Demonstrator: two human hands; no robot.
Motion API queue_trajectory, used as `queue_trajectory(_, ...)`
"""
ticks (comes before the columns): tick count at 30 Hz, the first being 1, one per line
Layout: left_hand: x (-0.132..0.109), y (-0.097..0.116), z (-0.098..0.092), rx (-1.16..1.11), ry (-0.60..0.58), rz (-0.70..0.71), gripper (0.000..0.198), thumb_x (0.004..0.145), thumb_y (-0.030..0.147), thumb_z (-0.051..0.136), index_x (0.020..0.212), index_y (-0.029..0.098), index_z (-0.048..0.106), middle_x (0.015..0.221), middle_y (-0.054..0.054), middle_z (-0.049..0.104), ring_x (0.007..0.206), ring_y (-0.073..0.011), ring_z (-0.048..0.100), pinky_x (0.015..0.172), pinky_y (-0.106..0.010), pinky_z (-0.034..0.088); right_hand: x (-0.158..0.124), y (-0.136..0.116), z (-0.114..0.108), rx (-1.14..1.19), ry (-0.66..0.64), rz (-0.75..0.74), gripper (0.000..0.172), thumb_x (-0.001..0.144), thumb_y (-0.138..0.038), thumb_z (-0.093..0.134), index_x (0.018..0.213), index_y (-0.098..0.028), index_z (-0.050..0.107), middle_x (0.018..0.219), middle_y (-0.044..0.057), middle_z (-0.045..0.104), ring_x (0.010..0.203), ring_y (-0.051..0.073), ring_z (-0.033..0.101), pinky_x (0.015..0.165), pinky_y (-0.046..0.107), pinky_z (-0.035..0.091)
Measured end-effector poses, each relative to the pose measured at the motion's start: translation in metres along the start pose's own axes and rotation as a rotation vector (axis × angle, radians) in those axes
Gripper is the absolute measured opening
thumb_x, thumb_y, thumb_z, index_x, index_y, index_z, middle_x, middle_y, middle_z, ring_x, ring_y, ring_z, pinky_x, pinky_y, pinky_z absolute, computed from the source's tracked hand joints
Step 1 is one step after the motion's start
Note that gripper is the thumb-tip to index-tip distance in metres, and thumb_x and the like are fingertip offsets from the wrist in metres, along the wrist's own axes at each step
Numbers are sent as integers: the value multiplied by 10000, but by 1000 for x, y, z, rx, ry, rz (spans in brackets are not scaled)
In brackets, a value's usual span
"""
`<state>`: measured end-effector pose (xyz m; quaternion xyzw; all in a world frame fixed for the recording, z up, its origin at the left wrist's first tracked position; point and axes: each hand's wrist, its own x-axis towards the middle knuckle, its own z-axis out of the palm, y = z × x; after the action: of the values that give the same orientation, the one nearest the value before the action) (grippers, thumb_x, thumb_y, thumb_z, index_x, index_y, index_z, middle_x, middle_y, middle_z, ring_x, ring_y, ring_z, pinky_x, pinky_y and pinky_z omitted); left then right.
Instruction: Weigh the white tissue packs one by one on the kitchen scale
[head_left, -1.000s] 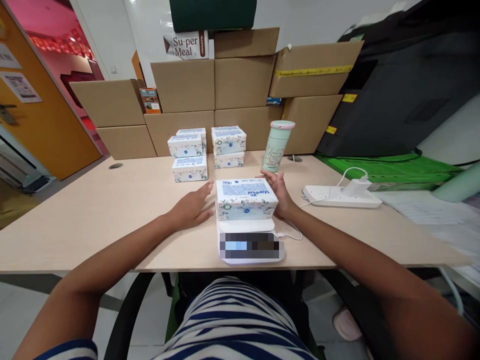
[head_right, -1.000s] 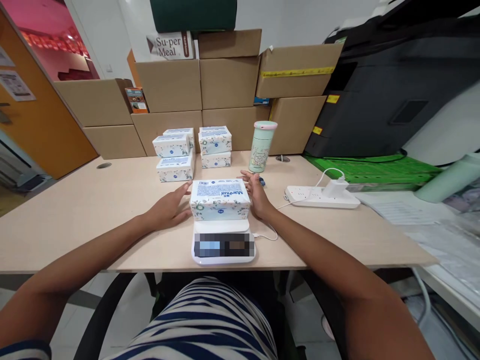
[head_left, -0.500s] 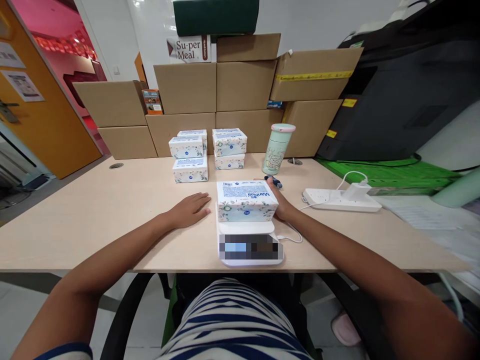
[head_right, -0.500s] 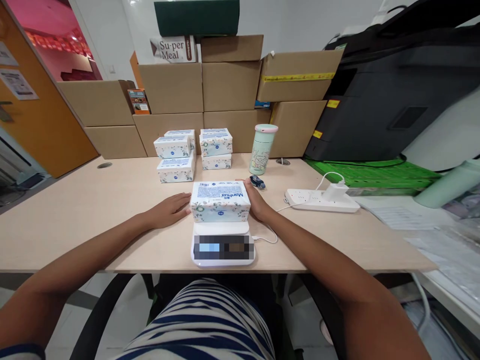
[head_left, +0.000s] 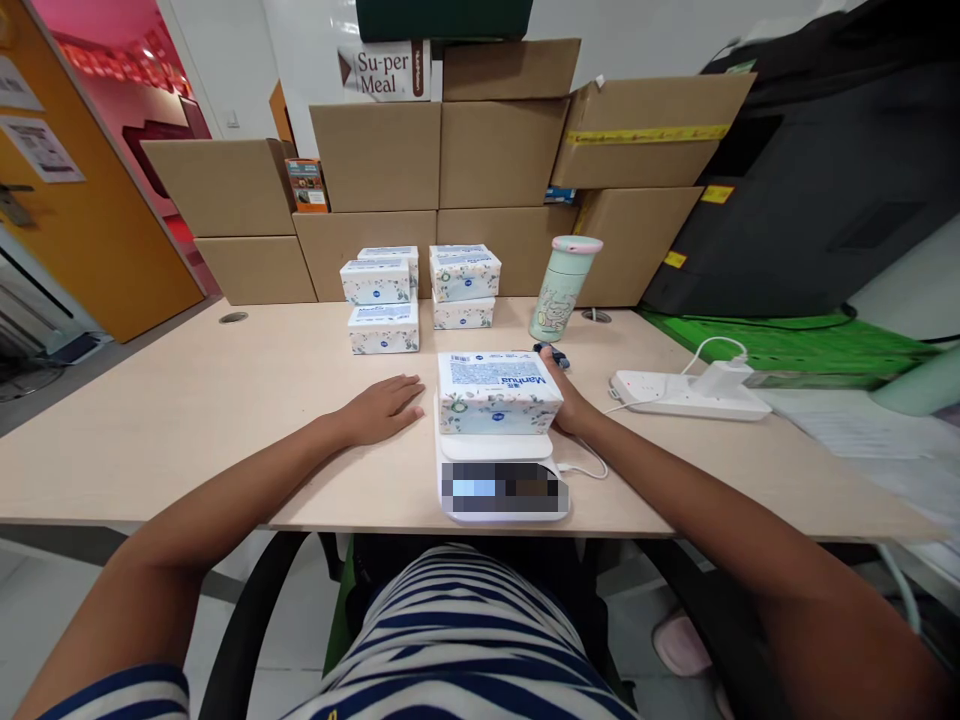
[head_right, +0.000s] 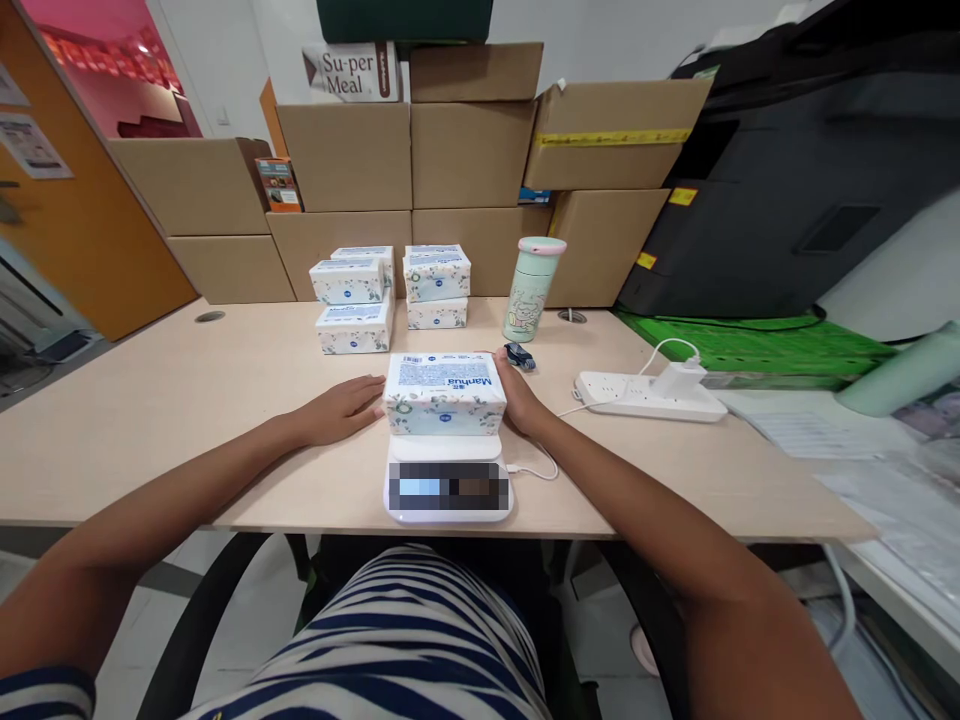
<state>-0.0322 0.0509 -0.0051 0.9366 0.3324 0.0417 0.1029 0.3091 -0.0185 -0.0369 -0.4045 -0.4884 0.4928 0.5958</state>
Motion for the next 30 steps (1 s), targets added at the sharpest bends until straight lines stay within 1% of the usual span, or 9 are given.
queue_trajectory(3,0,1,0,-3,-1,-1,892,1080,780,270,1698,164,457,1813,-151,367,1704,-362,326,1402,-570,266,0,0,1,0,3,5,750,908,-952,513,1155,-288,759,1261,79,846,1375,326,721,1200,551,559)
queue_trajectory(7,1,-1,1,5,10,14,863,1085,768,281,1682,177,477,1806,-151,384,1696,-356,348,1393,-578,288,0,0,1,5,7,14,739,915,-945,510,1116,-282,767,1266,86,845,1397,327,707,1224,548,541)
queue_trajectory(12,1,-3,1,11,2,18,855,1091,746,282,1685,160,471,1811,-158,375,1700,-346,340,1402,-553,275,-1,-1,2,-29,13,-19,740,888,-953,547,1112,-285,774,1261,87,843,1404,336,695,1223,552,537)
queue_trajectory(15,1,-2,0,15,-2,5,844,1095,723,304,1689,144,456,1809,-171,375,1698,-360,342,1399,-563,277,-2,-3,-1,-91,101,-63,773,852,-976,566,1162,-297,768,1267,76,834,1368,338,711,1222,562,530)
queue_trajectory(18,1,-2,0,15,17,14,826,1093,719,327,1681,155,461,1797,-173,397,1683,-370,371,1383,-582,310,-2,-7,-4,-157,193,-100,860,799,-1022,558,1228,-303,753,1287,74,817,1298,339,736,1202,578,538)
queue_trajectory(22,1,-1,1,13,27,10,836,1090,728,326,1677,149,466,1790,-178,408,1676,-375,386,1378,-577,326,-4,-10,-4,-198,238,-162,879,795,-1030,540,1241,-303,751,1320,84,790,1227,333,748,1144,581,569)
queue_trajectory(25,0,-2,1,6,56,16,823,1087,727,351,1672,162,474,1772,-174,439,1652,-385,430,1354,-582,372,-10,-14,0,-243,279,-244,810,845,-992,535,1161,-290,785,1245,101,805,1206,343,742,1146,594,555)
queue_trajectory(27,-1,-3,0,10,75,19,828,1083,725,378,1690,166,444,1775,-179,431,1640,-389,449,1337,-580,399,-16,-17,3,-296,345,-352,754,883,-960,528,1075,-287,809,1147,102,819,1142,342,746,1138,598,554)
queue_trajectory(30,-2,-4,-2,18,84,15,853,1079,729,393,1716,162,390,1788,-194,403,1638,-390,451,1323,-575,418,-24,-25,7,-389,412,-534,705,940,-912,499,975,-292,832,1013,99,811,995,327,747,1070,585,578)
